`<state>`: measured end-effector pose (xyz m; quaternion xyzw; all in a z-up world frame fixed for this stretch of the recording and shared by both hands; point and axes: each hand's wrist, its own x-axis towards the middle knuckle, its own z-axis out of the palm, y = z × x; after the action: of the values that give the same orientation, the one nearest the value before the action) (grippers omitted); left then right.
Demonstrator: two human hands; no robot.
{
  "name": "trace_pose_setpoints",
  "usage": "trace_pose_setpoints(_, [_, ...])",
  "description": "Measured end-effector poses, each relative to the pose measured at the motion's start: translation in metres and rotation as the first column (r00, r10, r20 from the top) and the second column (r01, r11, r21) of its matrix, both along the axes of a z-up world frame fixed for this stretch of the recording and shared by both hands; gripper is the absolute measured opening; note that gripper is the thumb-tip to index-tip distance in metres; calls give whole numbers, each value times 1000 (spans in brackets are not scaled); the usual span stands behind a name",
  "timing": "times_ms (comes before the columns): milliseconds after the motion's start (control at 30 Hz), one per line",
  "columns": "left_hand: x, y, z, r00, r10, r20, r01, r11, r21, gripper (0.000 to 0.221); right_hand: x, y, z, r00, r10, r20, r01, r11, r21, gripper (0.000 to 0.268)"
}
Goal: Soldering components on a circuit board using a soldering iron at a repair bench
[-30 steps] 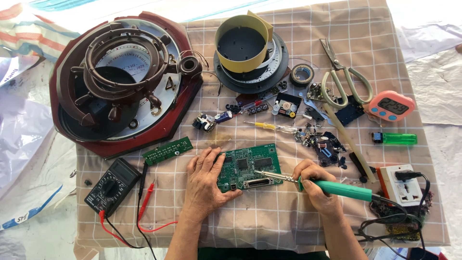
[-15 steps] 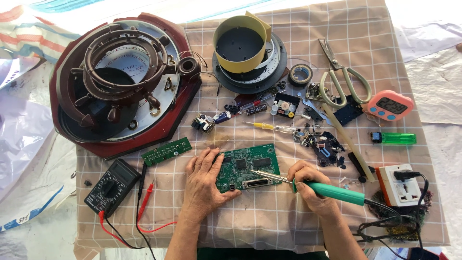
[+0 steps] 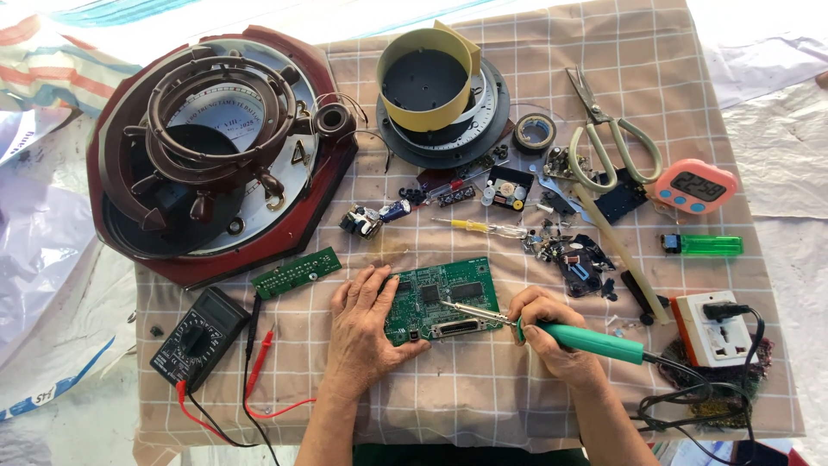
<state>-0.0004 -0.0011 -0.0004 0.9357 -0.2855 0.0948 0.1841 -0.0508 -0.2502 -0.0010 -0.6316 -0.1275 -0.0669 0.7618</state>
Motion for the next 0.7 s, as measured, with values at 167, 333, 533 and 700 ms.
trace_pose_setpoints(167, [0,0,1,1000,2,-12,-2,1000,-2,85,1,1,-3,1000,-12,20,12,1000,-17,19])
trace_pose_setpoints(333, [0,0,3,1000,-2,-1,2,1000,1,84,0,3,2,1000,-18,21,19,998,-58,19])
trace_pose_setpoints(533, [0,0,0,1000,5,-9,-5,1000,0,85,1,2,-1,1000,9,13,-9,999,32,17])
trace_pose_setpoints(700, [0,0,0,1000,1,-13,-1,1000,-3,85,1,3,0,1000,-7,22,7,999,34,19])
